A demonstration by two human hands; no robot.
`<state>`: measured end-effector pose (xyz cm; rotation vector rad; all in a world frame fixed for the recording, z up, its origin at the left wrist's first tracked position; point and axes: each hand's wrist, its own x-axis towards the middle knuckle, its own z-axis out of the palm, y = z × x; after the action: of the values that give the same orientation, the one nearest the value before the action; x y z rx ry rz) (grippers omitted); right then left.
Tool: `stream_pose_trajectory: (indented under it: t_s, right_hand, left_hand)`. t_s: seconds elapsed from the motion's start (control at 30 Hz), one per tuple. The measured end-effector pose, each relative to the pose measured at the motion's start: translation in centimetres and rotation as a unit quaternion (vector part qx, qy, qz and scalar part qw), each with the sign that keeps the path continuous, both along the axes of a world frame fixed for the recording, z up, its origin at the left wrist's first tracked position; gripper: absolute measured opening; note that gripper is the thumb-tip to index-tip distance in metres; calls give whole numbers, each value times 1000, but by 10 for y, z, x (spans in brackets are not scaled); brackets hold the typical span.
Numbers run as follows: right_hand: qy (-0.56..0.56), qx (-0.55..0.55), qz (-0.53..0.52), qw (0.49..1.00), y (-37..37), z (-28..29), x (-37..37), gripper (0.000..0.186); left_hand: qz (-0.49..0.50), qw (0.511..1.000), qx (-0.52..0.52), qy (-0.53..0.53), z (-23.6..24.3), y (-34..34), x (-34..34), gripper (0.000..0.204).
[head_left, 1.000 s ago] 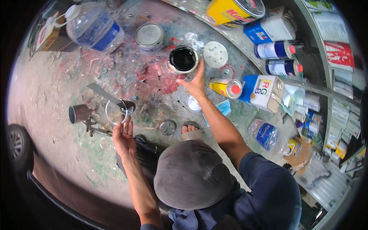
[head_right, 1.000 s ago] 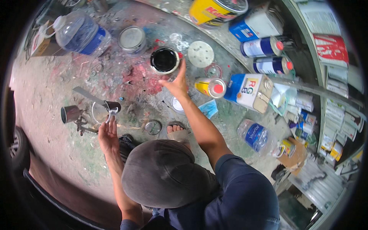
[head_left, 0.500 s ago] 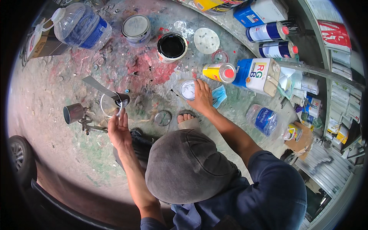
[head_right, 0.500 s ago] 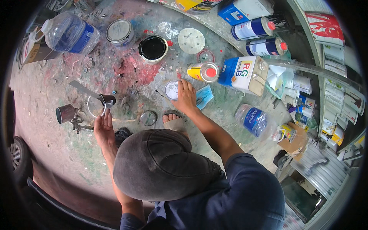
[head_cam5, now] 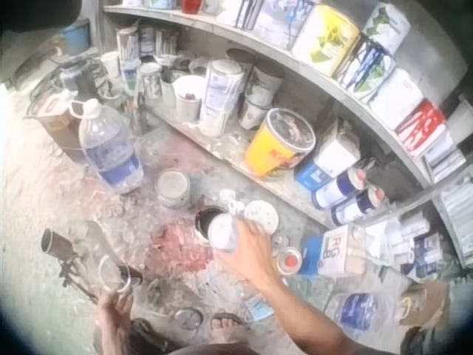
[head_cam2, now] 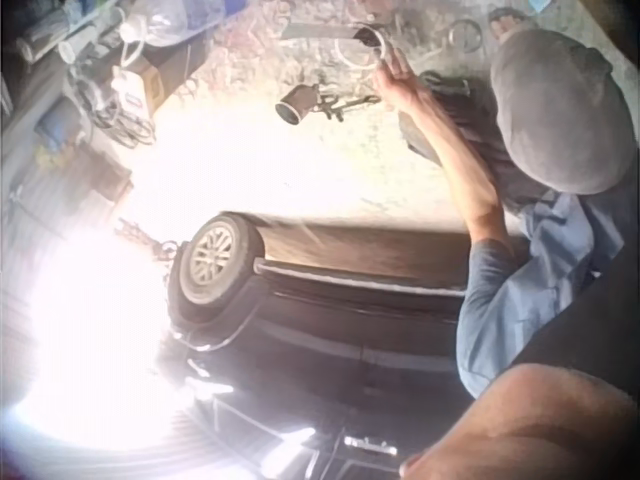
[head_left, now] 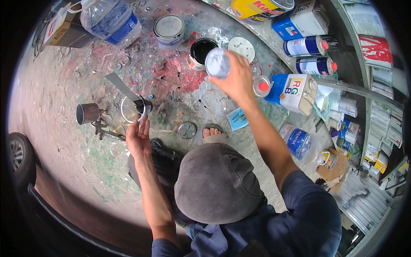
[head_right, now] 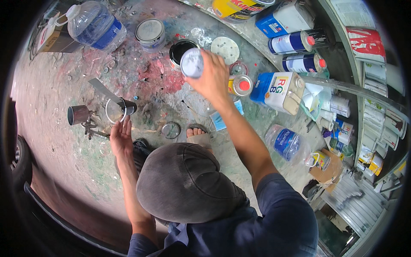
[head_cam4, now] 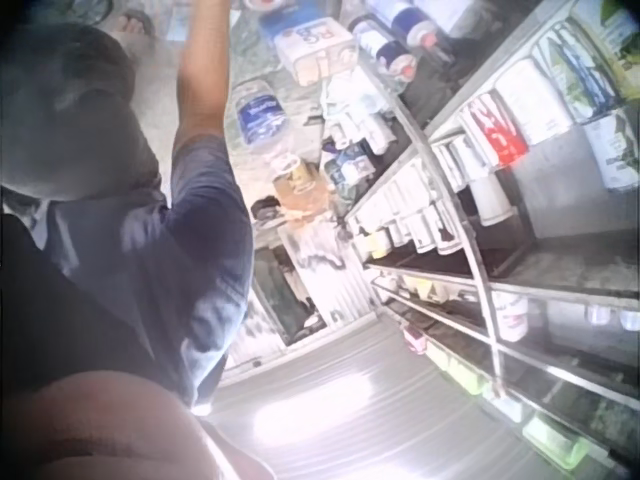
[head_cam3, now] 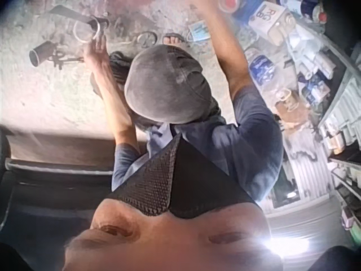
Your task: The person prepares paint for a spray gun by pouring black paint into a plastic cup, adding liquid from another container, and stirring the mixture with a metal stick.
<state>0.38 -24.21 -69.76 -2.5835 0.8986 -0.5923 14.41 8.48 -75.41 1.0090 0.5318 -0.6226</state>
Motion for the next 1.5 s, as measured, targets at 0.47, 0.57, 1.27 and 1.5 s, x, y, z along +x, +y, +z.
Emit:
stream_pose_trajectory:
  t_s: [0.47, 0.57, 1.27, 1.5]
  right_hand:
    - [194, 11, 64, 979, -47, -14, 53, 75]
    - [198, 1, 72, 978, -45, -9, 58, 73]
    - [243, 114, -48, 962, -28, -8, 59, 97]
    - [134, 112, -29, 984, -27, -32, 56, 125]
  left_hand:
    - [23, 1000, -9, 5, 6, -1, 7, 24]
    - [21, 1000, -11, 10, 5, -1, 7, 24]
    - [24, 997, -75, 19, -26, 2, 0, 10]
    - [26, 999, -45, -2, 2, 5, 2, 11]
